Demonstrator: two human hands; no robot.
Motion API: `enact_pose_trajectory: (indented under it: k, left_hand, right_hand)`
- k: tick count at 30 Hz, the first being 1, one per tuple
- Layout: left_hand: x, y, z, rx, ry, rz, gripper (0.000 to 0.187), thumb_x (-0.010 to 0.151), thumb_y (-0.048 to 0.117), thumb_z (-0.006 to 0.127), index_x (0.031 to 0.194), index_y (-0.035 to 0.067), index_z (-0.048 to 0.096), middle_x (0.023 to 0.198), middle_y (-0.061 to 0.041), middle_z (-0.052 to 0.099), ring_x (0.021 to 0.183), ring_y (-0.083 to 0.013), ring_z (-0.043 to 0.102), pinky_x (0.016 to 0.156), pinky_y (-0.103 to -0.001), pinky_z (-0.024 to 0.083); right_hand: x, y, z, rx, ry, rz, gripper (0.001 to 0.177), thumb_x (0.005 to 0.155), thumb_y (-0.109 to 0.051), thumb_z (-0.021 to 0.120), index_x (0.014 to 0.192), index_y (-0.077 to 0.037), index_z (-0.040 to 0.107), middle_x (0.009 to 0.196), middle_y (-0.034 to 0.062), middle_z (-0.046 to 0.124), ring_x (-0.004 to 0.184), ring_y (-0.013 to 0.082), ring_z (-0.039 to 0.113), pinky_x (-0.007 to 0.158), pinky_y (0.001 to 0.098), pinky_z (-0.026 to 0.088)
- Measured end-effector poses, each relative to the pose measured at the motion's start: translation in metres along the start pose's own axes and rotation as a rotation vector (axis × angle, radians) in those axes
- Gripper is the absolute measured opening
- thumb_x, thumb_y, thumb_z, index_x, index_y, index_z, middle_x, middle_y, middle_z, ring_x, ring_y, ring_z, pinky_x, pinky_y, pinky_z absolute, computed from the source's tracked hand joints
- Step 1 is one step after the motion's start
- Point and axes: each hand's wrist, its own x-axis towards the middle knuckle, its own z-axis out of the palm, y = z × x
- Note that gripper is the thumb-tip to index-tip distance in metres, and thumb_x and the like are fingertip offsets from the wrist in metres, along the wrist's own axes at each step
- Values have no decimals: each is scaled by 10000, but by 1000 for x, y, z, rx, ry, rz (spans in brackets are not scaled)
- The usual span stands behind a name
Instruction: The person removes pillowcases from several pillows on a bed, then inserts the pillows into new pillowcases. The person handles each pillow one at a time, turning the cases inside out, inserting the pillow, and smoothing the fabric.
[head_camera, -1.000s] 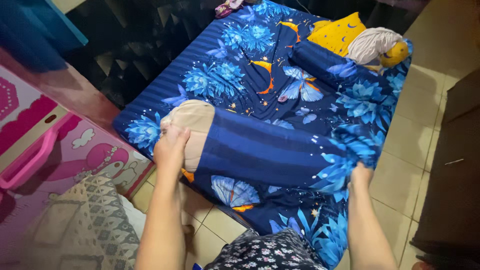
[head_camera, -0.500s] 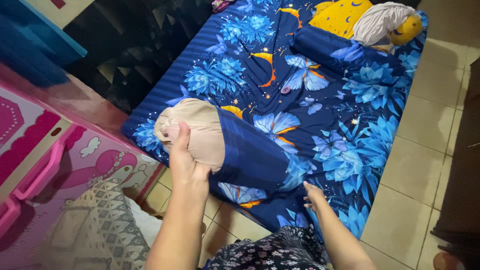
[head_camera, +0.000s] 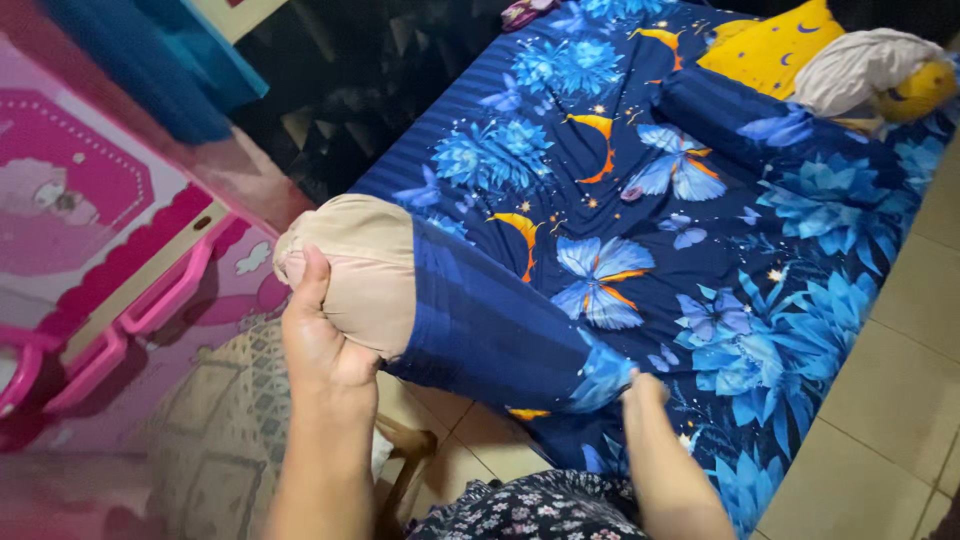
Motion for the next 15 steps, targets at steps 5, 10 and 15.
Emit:
enact_pose_trajectory:
  k: [5, 10, 15]
  left_hand:
    - [18, 14, -84, 51, 192, 40, 508, 974, 333, 629, 1383, 41, 553, 1341, -173, 657, 1215, -351, 655, 1025, -535, 542]
    - [48, 12, -189, 113, 414, 41, 454, 989, 348, 624, 1344, 66, 591, 1314, -164, 682, 1194, -358, 676, 992, -550, 554]
    - [67, -27, -307, 198, 538, 38, 312, 961, 308, 600, 1244, 177, 586, 1259, -96, 657, 1164, -346, 653, 946, -631, 530]
  right_hand:
    - [33, -37, -57, -71, 282, -477, 392, 997, -380, 724, 1106, -30, 586, 1036, 206, 636, 869, 430, 632, 641, 550, 494]
    - [46, -80, -109, -136, 583, -1109, 315, 1077, -286, 718, 920, -29, 628, 851, 223, 672, 741, 430, 646, 606, 523, 469]
    - [43, -127, -188, -240, 767, -1230, 402, 1029, -287, 821, 798, -39, 605, 759, 198, 635, 656, 406, 595, 591, 516, 424]
